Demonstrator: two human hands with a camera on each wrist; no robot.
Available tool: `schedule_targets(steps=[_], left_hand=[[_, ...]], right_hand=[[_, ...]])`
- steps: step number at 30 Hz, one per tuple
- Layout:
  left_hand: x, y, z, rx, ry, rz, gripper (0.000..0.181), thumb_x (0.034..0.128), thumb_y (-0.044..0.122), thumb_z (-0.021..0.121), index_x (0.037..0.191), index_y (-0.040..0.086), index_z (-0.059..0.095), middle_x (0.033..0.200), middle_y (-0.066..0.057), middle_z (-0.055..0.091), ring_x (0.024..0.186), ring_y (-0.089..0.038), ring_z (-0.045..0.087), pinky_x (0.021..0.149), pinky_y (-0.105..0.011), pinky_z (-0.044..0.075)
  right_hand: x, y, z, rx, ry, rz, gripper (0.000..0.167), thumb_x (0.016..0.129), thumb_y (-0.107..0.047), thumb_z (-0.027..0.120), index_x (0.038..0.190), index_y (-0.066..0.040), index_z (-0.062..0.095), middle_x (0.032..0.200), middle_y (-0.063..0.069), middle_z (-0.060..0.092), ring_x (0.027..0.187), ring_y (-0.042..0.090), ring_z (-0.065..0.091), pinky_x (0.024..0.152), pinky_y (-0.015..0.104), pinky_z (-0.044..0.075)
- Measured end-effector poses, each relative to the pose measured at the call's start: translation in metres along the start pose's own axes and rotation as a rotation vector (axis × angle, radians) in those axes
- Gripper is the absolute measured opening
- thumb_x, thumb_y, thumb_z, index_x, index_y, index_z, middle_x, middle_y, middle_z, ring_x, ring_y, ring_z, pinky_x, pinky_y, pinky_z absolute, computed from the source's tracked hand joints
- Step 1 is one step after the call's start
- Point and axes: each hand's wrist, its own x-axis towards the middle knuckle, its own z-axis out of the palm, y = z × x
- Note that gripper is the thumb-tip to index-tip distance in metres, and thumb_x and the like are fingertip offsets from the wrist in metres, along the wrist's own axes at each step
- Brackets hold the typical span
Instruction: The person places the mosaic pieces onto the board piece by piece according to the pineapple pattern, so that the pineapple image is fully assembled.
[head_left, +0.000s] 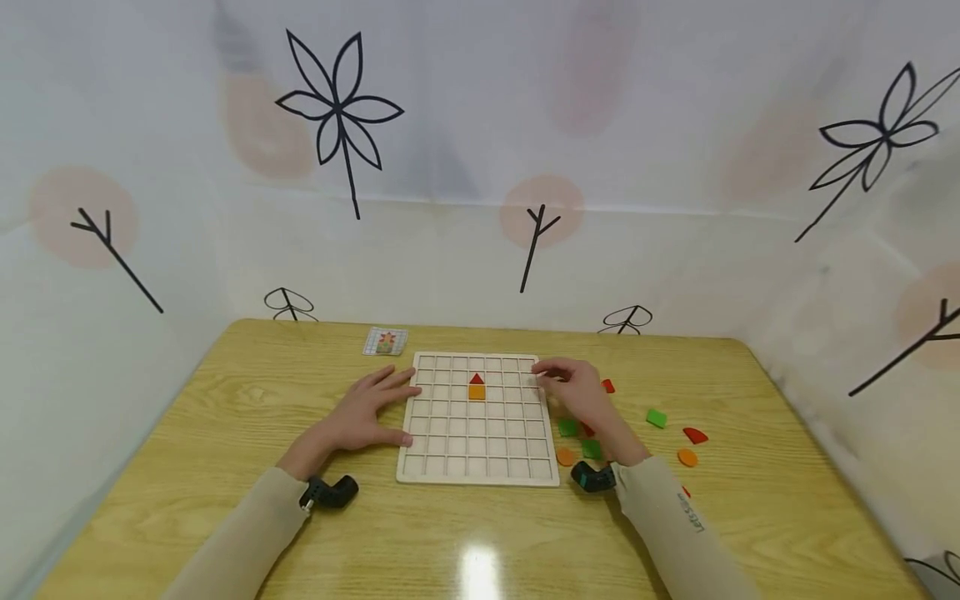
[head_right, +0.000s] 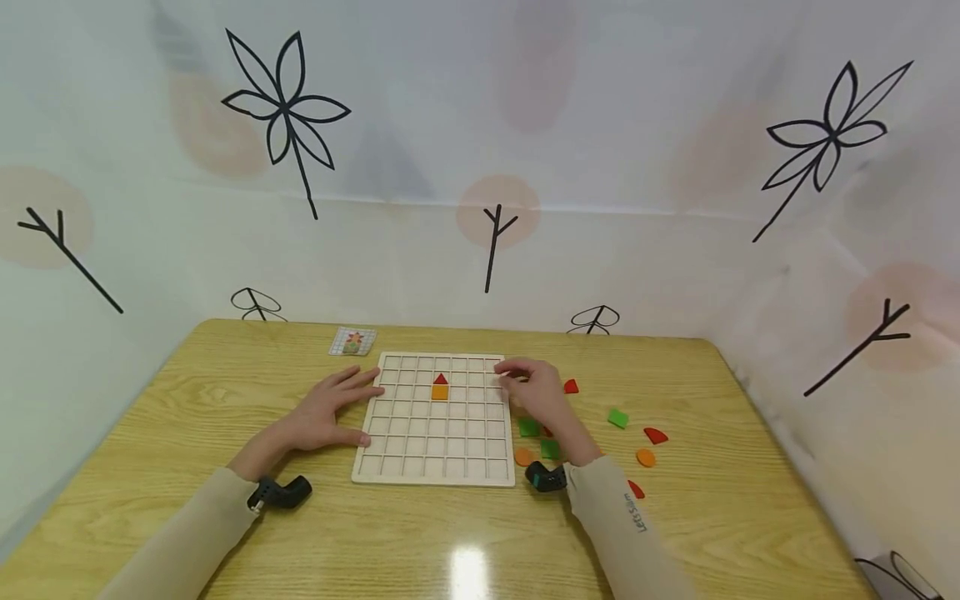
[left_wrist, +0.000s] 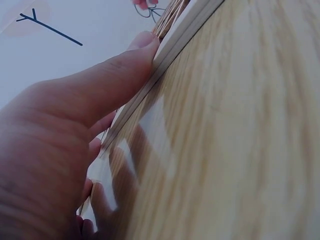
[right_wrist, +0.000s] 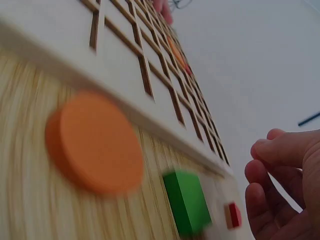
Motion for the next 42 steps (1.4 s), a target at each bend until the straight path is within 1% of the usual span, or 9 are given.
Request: schedule_targets(steps=[5, 10, 12, 16, 19, 23, 27, 35, 42], left_hand=[[-0.001, 0.002, 0.0, -0.001, -0.005, -0.004, 0.081, 0.0792, 0.057, 0.077, 0.147, 0.018, 0.053, 0.161, -0.004, 0.03, 0.149, -0.038, 0.015, 0.114, -0.064, 0.013], [-0.001, 0.001, 0.001, 0.001, -0.003, 0.0, 0.081, 0.0795, 0.057, 0.077, 0.147, 0.018, 0.053, 0.161, -0.004, 0.03, 0.149, -0.038, 0.015, 0.113, -0.064, 0.013], [-0.001, 0.0, 0.001, 0.001, 0.0, 0.0, 0.081, 0.0796, 0.057, 0.077, 0.147, 0.019, 0.053, 0.161, -0.004, 0.03, 0.149, -0.038, 0.015, 0.113, -0.065, 0.013], [-0.002, -0.002, 0.001, 0.002, 0.002, -0.007, 0.081, 0.0795, 0.056, 0.077, 0.147, 0.019, 0.053, 0.162, -0.003, 0.03, 0.149, -0.038, 0.015, 0.113, -0.065, 0.014], [-0.002, -0.002, 0.002, 0.005, 0.002, -0.003, 0.081, 0.08, 0.057, 0.077, 0.148, 0.018, 0.052, 0.161, -0.004, 0.03, 0.149, -0.039, 0.016, 0.112, -0.066, 0.014], [-0.001, -0.001, 0.002, -0.002, -0.002, 0.0, 0.081, 0.08, 0.056, 0.077, 0.148, 0.018, 0.052, 0.161, -0.005, 0.03, 0.149, -0.038, 0.015, 0.112, -0.066, 0.014], [-0.001, -0.001, 0.003, -0.006, 0.0, 0.002, 0.081, 0.0798, 0.055, 0.078, 0.147, 0.018, 0.053, 0.161, -0.004, 0.03, 0.149, -0.038, 0.015, 0.113, -0.066, 0.013], [-0.001, -0.002, 0.002, 0.005, -0.004, -0.009, 0.081, 0.0798, 0.058, 0.076, 0.148, 0.021, 0.052, 0.162, -0.001, 0.029, 0.15, -0.036, 0.014, 0.113, -0.065, 0.013], [-0.001, -0.003, 0.002, 0.011, -0.001, -0.006, 0.081, 0.08, 0.058, 0.076, 0.148, 0.02, 0.052, 0.162, -0.002, 0.03, 0.15, -0.036, 0.014, 0.114, -0.065, 0.012]], right_hand=[[-0.026, 0.021, -0.054, -0.123, 0.035, 0.009, 0.017, 0.096, -0.01, 0.067, 0.11, -0.002, 0.074, 0.108, 0.014, 0.072, 0.094, 0.022, 0.064, 0.077, 0.023, 0.052], [-0.06, 0.041, -0.105, -0.241, 0.074, 0.028, 0.021, 0.098, -0.014, 0.066, 0.112, 0.0, 0.073, 0.108, 0.016, 0.071, 0.089, 0.003, 0.061, 0.074, 0.016, 0.05], [-0.072, 0.047, -0.121, -0.257, 0.084, 0.052, 0.023, 0.098, -0.015, 0.066, 0.113, 0.001, 0.072, 0.109, 0.019, 0.07, 0.082, 0.0, 0.059, 0.066, 0.019, 0.051], [-0.093, 0.06, -0.145, -0.28, 0.082, 0.106, 0.027, 0.098, -0.019, 0.066, 0.115, 0.001, 0.071, 0.109, 0.021, 0.069, 0.077, -0.003, 0.058, 0.059, 0.025, 0.051], [-0.105, 0.069, -0.16, -0.31, 0.058, 0.144, 0.03, 0.099, -0.021, 0.066, 0.117, 0.002, 0.069, 0.109, 0.018, 0.069, 0.082, -0.007, 0.058, 0.063, 0.024, 0.052], [-0.118, 0.079, -0.174, -0.309, -0.007, 0.19, 0.035, 0.098, -0.021, 0.066, 0.122, 0.004, 0.066, 0.114, 0.018, 0.067, 0.085, -0.009, 0.058, 0.069, 0.02, 0.053], [-0.122, 0.085, -0.179, -0.287, -0.046, 0.208, 0.04, 0.097, -0.022, 0.068, 0.125, 0.006, 0.064, 0.118, 0.021, 0.065, 0.087, -0.007, 0.059, 0.072, 0.02, 0.053], [-0.118, 0.08, -0.181, -0.263, -0.11, 0.213, 0.04, 0.095, -0.021, 0.07, 0.121, 0.008, 0.065, 0.131, 0.027, 0.05, 0.089, -0.01, 0.055, 0.073, 0.022, 0.054], [-0.116, 0.08, -0.182, -0.279, -0.131, 0.197, 0.034, 0.096, -0.02, 0.069, 0.117, 0.006, 0.068, 0.127, 0.023, 0.052, 0.088, -0.007, 0.054, 0.072, 0.022, 0.052]])
